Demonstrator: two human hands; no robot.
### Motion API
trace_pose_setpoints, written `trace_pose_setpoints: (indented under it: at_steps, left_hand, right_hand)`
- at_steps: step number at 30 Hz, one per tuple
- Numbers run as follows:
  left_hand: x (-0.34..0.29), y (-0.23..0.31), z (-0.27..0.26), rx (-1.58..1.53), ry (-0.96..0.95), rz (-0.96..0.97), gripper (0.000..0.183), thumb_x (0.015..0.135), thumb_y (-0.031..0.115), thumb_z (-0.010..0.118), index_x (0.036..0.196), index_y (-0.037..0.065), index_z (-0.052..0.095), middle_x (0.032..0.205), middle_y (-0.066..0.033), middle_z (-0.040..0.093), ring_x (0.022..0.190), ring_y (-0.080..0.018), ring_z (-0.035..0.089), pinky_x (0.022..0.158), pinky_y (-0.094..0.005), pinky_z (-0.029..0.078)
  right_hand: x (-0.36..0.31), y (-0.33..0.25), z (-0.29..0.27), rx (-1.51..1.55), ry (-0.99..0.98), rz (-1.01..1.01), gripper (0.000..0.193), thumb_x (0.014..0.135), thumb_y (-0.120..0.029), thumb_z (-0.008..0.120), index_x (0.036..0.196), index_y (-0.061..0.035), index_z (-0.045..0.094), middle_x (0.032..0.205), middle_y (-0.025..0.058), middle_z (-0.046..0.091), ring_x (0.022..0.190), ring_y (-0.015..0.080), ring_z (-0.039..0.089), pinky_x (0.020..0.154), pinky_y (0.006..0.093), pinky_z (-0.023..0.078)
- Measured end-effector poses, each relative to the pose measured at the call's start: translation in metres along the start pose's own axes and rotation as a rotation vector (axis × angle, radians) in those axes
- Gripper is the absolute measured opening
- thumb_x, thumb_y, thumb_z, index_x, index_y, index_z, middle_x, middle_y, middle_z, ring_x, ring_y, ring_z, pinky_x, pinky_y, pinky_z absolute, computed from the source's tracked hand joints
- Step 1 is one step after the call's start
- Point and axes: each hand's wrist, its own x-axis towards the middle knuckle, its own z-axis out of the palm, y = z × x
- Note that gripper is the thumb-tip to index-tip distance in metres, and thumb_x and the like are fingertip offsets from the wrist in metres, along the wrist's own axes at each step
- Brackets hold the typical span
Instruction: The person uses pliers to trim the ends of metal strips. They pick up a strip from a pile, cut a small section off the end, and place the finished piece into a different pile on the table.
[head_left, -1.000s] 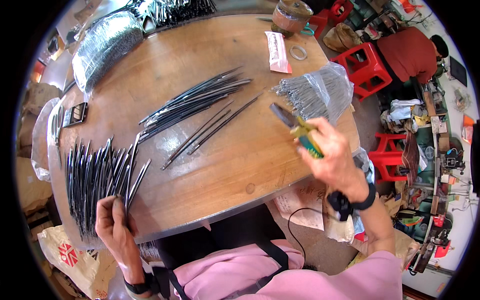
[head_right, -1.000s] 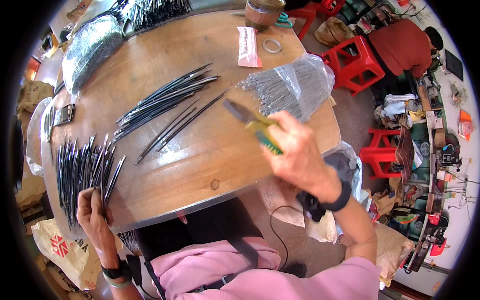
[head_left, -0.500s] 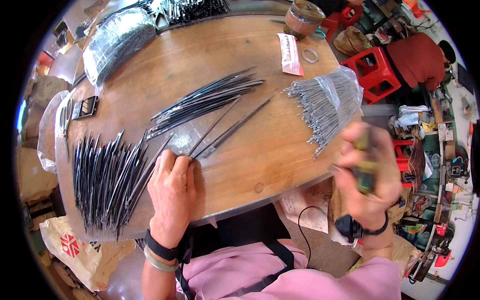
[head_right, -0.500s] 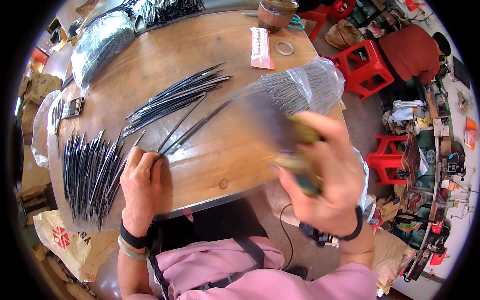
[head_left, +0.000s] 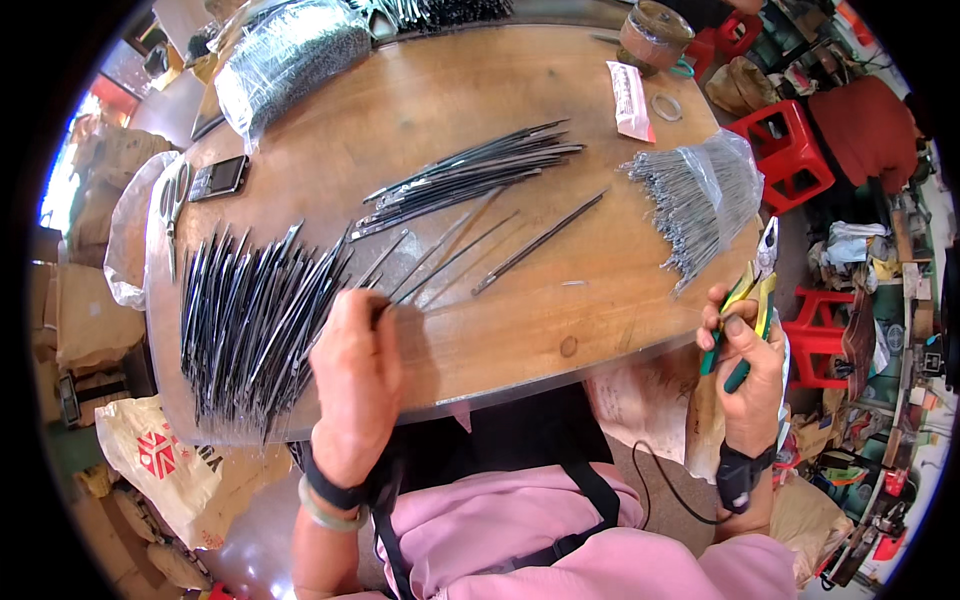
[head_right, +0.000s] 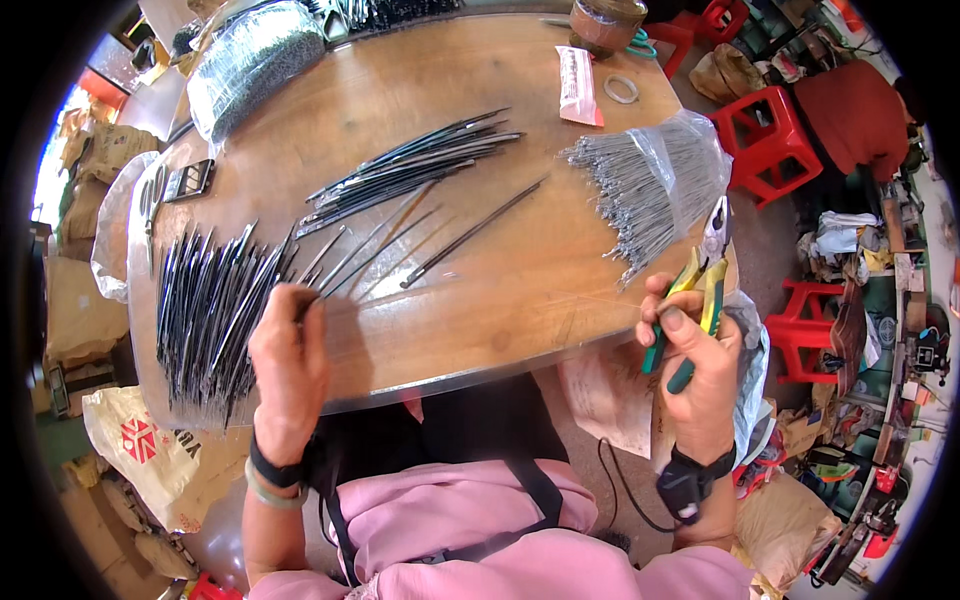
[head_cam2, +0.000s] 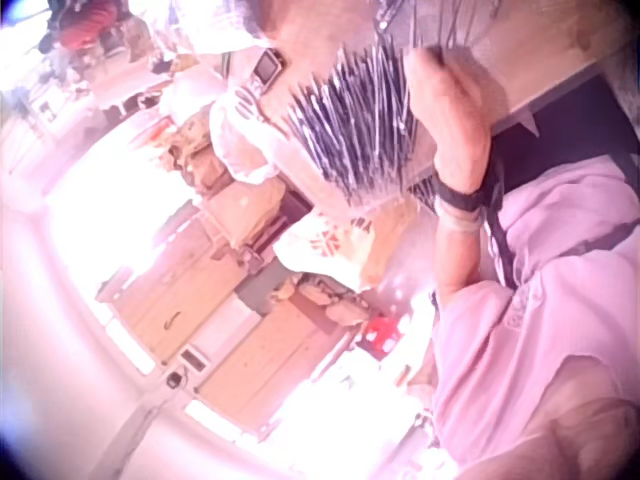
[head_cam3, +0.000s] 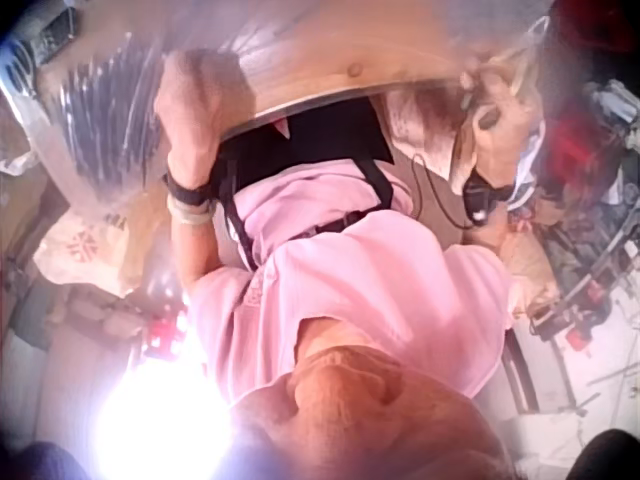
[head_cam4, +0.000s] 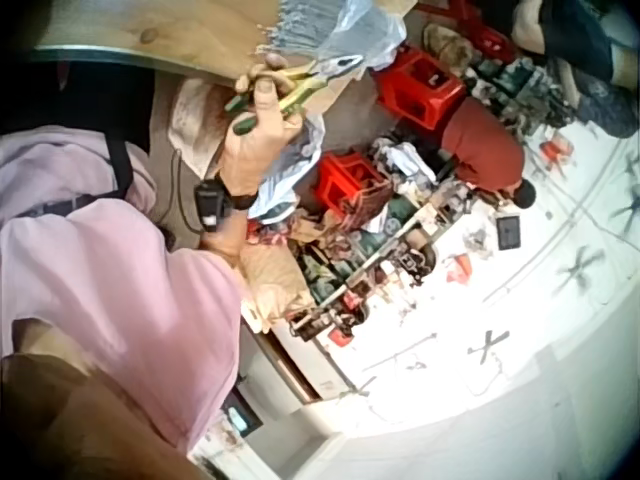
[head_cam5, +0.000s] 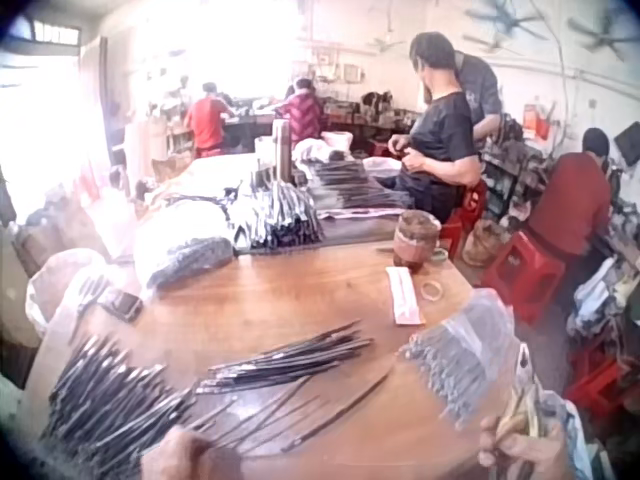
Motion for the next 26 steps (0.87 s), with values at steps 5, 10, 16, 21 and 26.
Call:
trace_pose_setpoints:
  at_steps: [5,10,16,21,26]
  left_hand:
    - [-0.041,0.018,-0.043,-1.317,-0.059,-0.919,0.007,0.094,-0.002,0.059,0.100,0.000,0.057,0.088,-0.0159,0.066,0.052,-0.0208,0.060,0.040,-0.0249,0.045]
    - [-0.037,0.045,-0.028,-1.775,-0.005,-1.002,0.048,0.090,-0.001,0.064,0.134,0.003,0.047,0.101,-0.0156,0.064,0.077,-0.0246,0.066,0.060,-0.0322,0.055]
    - [-0.049,0.041,-0.021,-1.634,-0.426,-0.965,0.025,0.087,-0.002,0.068,0.112,-0.004,0.063,0.089,-0.0198,0.070,0.071,-0.0284,0.071,0.064,-0.0362,0.060]
    - [-0.055,0.048,-0.021,-1.308,-0.466,-0.914,0.016,0.087,-0.005,0.070,0.102,-0.007,0.067,0.082,-0.0152,0.072,0.060,-0.0163,0.065,0.056,-0.0270,0.053]
    - [-0.054,0.044,-0.021,-1.060,-0.608,-0.819,0.017,0.091,-0.002,0.067,0.108,-0.003,0.067,0.088,-0.0107,0.073,0.062,-0.0109,0.062,0.057,-0.0225,0.050]
  right_hand:
    - [-0.014,0.035,-0.010,0.560,-0.098,0.389,0.023,0.079,-0.011,0.080,0.095,-0.0052,0.065,0.111,0.0054,0.053,0.086,0.0164,0.052,0.067,0.0293,0.046]
    - [-0.013,0.041,0.032,0.501,-0.243,0.349,0.024,0.078,-0.012,0.080,0.092,-0.0043,0.063,0.112,0.0077,0.055,0.087,0.0181,0.054,0.068,0.0310,0.046]
    - [0.002,0.011,0.032,-0.167,-0.293,-0.086,0.017,0.082,-0.008,0.076,0.092,0.0013,0.066,0.112,0.0127,0.058,0.085,0.0165,0.056,0.077,0.0281,0.045]
    - [0.010,-0.013,0.044,-0.724,-0.480,-0.409,0.016,0.083,-0.008,0.076,0.094,-0.0003,0.068,0.107,0.0111,0.060,0.085,0.0144,0.058,0.075,0.0288,0.047]
    - [0.008,-0.005,0.077,-0.995,-0.680,-0.592,0.021,0.077,-0.002,0.074,0.097,-0.0023,0.068,0.109,0.0116,0.064,0.089,0.0281,0.065,0.076,0.0324,0.051]
